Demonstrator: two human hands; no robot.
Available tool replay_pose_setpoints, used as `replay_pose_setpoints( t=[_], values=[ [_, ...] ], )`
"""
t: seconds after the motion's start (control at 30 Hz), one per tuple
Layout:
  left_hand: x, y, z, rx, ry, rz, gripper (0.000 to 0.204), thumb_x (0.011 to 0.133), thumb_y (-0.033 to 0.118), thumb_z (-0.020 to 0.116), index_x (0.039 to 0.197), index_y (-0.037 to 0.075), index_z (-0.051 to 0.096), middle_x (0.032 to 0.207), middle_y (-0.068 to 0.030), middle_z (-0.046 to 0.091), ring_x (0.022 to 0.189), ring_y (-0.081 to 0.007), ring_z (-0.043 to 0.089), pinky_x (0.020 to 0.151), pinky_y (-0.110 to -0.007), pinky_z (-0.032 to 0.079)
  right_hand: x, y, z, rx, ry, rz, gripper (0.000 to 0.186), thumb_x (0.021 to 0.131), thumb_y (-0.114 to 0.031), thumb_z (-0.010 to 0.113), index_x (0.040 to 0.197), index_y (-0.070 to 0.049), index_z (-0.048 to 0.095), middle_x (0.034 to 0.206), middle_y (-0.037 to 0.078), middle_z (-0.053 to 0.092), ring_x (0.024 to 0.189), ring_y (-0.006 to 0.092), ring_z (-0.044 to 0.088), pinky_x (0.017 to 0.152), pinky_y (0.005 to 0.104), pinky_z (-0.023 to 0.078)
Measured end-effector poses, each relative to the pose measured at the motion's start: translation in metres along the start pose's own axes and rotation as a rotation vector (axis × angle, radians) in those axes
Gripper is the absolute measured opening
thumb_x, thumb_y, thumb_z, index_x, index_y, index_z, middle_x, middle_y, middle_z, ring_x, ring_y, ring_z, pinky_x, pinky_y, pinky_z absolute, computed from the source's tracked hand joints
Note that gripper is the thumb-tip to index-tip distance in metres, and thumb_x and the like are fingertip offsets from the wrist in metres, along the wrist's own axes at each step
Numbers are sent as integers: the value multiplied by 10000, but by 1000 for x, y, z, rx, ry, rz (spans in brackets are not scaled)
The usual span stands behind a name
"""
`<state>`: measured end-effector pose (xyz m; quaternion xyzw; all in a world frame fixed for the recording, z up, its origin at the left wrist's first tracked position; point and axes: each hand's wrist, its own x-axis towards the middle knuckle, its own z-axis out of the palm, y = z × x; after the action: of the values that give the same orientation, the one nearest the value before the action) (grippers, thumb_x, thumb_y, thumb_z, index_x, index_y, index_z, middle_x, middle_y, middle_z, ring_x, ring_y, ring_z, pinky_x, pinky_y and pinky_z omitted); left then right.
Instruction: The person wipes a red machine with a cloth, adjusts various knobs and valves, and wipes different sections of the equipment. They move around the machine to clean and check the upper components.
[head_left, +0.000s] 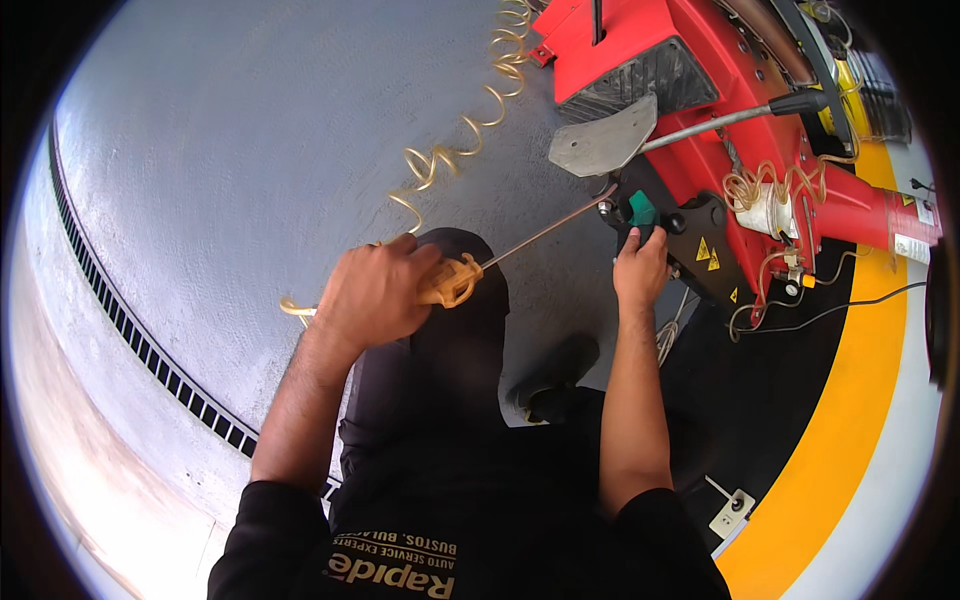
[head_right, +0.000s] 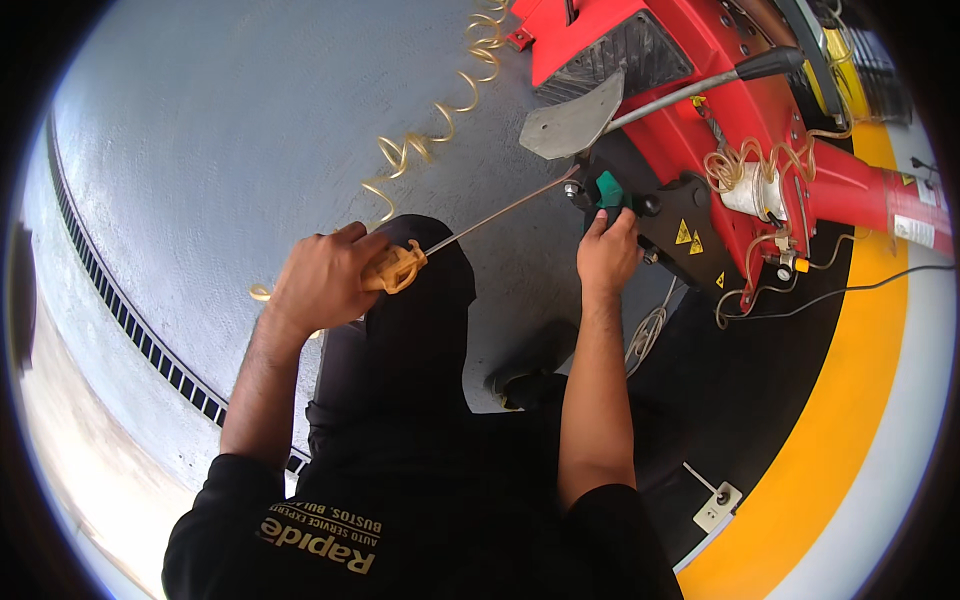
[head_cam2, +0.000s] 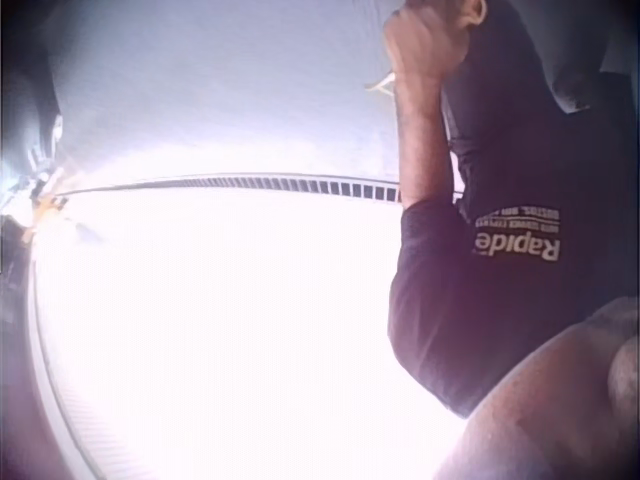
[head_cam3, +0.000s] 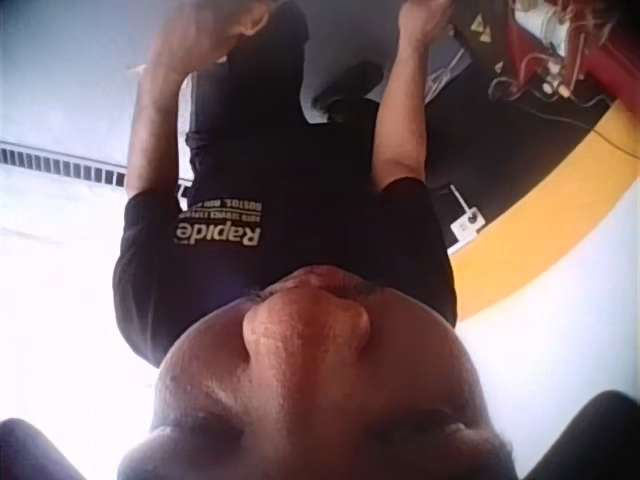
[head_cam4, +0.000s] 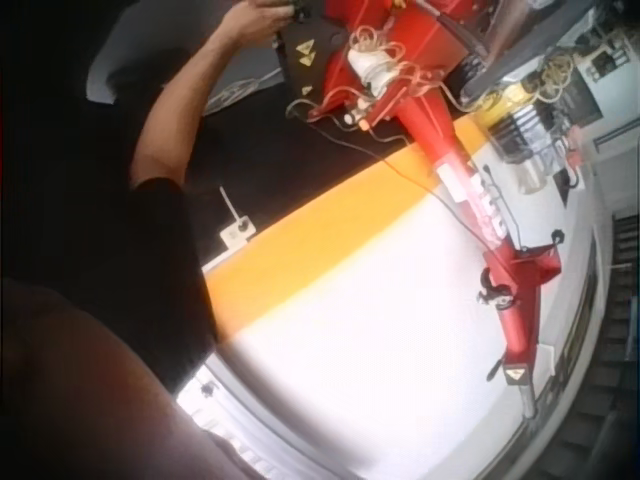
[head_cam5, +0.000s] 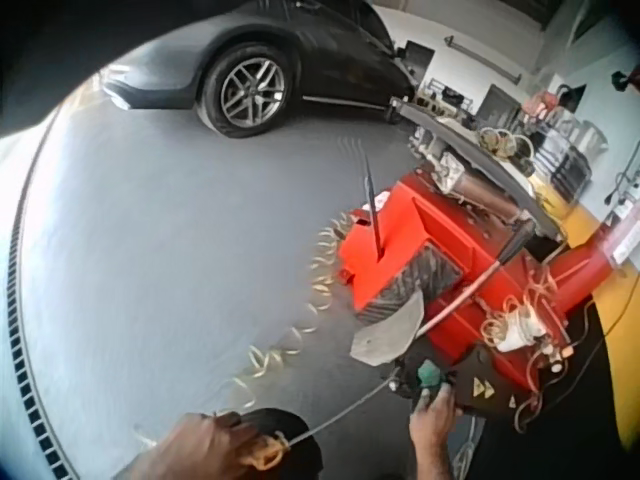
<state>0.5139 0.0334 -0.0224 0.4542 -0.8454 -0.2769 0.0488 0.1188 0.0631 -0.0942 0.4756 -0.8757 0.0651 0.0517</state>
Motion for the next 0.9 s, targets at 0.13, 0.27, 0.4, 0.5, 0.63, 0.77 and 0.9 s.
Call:
replay_pose_setpoints(
  t=[0.13, 0.27, 0.4, 0.5, 0.63, 0.77, 0.9],
  values=[
    [-6, -12, -2, -63, 3, -27, 441, 705, 170, 783, 1125, 74, 691, 925, -113, 693, 809, -344, 716, 708, -438, 586, 32, -14, -18, 207, 164, 1, 509, 1003, -324, 596, 1386, -6, 491, 1350, 250, 573, 1185, 468, 592, 1013, 536, 450],
    [-2, -16, 1, -119, 24, -11, 435, 717, 183, 781, 1128, 74, 692, 924, -113, 692, 815, -349, 716, 712, -441, 585, 43, -7, 28, 92, -121, -344, 726, 1046, -421, 484, 1619, -35, 262, 1668, 256, 240, 1563, 414, 189, 1242, 545, 198],
    [3, -21, 3, -105, -28, -14, 428, 727, 194, 779, 1132, 87, 691, 921, -106, 693, 815, -343, 721, 704, -437, 588, 67, 2, 33, 217, -200, -410, 675, 1089, -429, 387, 1607, -9, 280, 1680, 259, 205, 1566, 421, 166, 1261, 543, 144],
    [3, -22, 2, -100, -11, 23, 413, 742, 206, 777, 1132, 99, 693, 922, -97, 697, 806, -329, 726, 691, -431, 591, 81, 8, 27, 209, -203, -405, 675, 1090, -441, 377, 1597, 0, 300, 1660, 277, 248, 1550, 442, 204, 1264, 530, 161],
    [5, -29, 2, -64, 11, 46, 394, 762, 222, 775, 1132, 112, 699, 937, -87, 708, 797, -313, 731, 684, -420, 593, 56, 4, 34, 98, -84, -228, 666, 1088, -440, 382, 1600, -20, 312, 1656, 277, 259, 1555, 430, 205, 1262, 537, 175],
    [2, -32, 0, -69, 33, 23, 390, 755, 212, 767, 1124, 103, 701, 943, -96, 710, 804, -330, 724, 690, -425, 589, 6, -7, 30, 56, -21, -352, 653, 1070, -376, 458, 1620, -63, 298, 1686, 241, 219, 1565, 410, 203, 1262, 549, 173],
    [1, -32, -2, -94, 65, 4, 397, 739, 210, 769, 1114, 97, 706, 935, -101, 706, 805, -340, 717, 687, -437, 579, 3, 8, 14, -1, -102, -533, 661, 1065, -354, 474, 1606, -17, 298, 1683, 242, 221, 1564, 401, 208, 1274, 510, 180]
  ],
)
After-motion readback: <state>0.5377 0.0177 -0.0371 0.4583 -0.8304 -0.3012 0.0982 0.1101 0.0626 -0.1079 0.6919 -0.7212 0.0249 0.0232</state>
